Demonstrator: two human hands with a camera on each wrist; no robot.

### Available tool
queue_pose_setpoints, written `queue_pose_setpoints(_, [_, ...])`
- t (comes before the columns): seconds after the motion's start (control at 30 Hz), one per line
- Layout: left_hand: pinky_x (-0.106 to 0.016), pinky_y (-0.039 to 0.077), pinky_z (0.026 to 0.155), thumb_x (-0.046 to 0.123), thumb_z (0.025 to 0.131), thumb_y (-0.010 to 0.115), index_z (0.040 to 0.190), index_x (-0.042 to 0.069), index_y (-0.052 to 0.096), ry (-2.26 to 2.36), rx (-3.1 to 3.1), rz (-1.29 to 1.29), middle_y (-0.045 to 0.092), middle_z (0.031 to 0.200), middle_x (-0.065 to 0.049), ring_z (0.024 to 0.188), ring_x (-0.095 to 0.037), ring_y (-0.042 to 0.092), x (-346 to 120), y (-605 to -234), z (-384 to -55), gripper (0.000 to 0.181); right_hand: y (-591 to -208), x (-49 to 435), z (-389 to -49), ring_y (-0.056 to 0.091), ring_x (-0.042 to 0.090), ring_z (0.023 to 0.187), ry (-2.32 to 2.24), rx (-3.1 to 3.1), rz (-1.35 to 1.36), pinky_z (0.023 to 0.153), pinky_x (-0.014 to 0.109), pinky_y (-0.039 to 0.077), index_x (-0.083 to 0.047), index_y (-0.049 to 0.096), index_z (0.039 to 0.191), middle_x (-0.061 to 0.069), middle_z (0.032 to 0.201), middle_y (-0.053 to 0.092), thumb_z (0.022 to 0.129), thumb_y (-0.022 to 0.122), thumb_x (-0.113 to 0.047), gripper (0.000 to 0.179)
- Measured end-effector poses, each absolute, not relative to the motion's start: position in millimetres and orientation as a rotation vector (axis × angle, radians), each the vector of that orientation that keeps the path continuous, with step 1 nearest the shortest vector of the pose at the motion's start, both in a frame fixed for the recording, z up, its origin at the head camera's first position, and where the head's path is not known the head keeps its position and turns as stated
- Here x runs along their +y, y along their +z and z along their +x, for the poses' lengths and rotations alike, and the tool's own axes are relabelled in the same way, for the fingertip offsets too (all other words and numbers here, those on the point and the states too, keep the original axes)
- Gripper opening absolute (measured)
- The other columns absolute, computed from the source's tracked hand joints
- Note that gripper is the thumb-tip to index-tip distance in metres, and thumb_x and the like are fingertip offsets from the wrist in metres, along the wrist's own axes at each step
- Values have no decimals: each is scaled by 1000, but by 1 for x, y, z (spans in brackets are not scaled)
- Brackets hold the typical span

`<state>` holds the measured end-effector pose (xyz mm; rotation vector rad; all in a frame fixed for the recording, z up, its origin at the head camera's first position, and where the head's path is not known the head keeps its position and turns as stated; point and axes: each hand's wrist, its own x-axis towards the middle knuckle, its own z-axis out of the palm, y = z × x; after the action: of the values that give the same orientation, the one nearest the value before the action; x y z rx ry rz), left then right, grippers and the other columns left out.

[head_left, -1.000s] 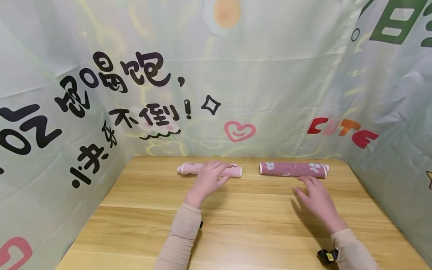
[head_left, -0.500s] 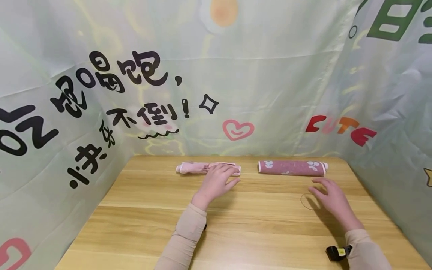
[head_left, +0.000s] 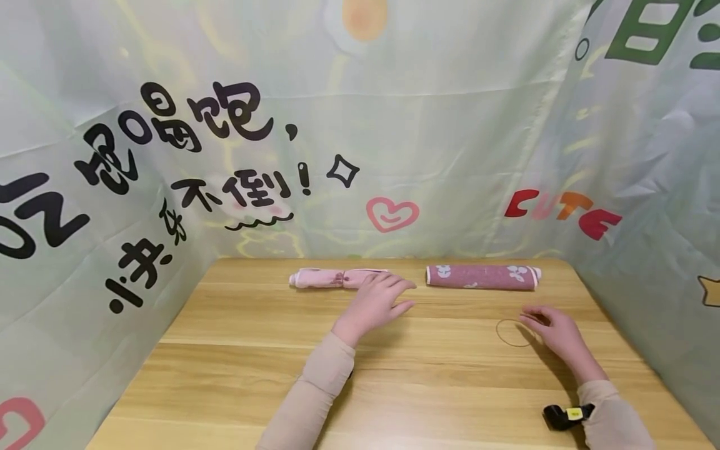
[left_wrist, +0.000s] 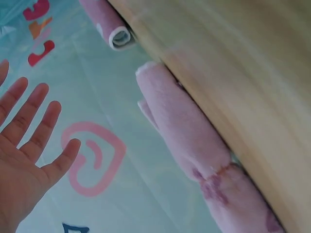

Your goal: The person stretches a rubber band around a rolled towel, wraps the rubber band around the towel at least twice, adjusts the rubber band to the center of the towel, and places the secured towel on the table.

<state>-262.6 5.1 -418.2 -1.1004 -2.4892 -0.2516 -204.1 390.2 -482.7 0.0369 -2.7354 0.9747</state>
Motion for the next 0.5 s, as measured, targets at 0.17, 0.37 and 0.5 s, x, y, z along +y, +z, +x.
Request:
queue_pose_setpoints(0.17, [-45, 43, 108, 49, 98, 50, 132, 25, 57, -212, -2514, -1148, 62, 131, 6, 126, -17, 54, 24, -412, -274, 42, -486, 396, -202, 39, -26, 83, 1050, -2748, 23, 69, 3, 39, 6, 66, 111, 29, 114, 66, 93, 66, -23, 35])
queue_pose_setpoints(0.37, [-44, 42, 109, 53, 98, 47, 137, 26, 54, -143, -2539, -1190, 59, 135, 6, 130, -18, 51, 49, -403, -288, 48, -487, 399, -201, 44, -20, 89, 1065, -2760, 12, 71, 5, 39, 4, 69, 107, 30, 120, 62, 91, 68, -25, 33])
queue_pose_setpoints(0.5, [-42, 41, 109, 54, 98, 47, 137, 29, 54, -117, -2533, -1226, 59, 135, 9, 129, -16, 50, 68, -401, -298, 47, -488, 399, -203, 60, 14, 104, 1021, -2791, 29, 77, 12, 42, 4, 70, 104, 31, 126, 59, 92, 67, -25, 32])
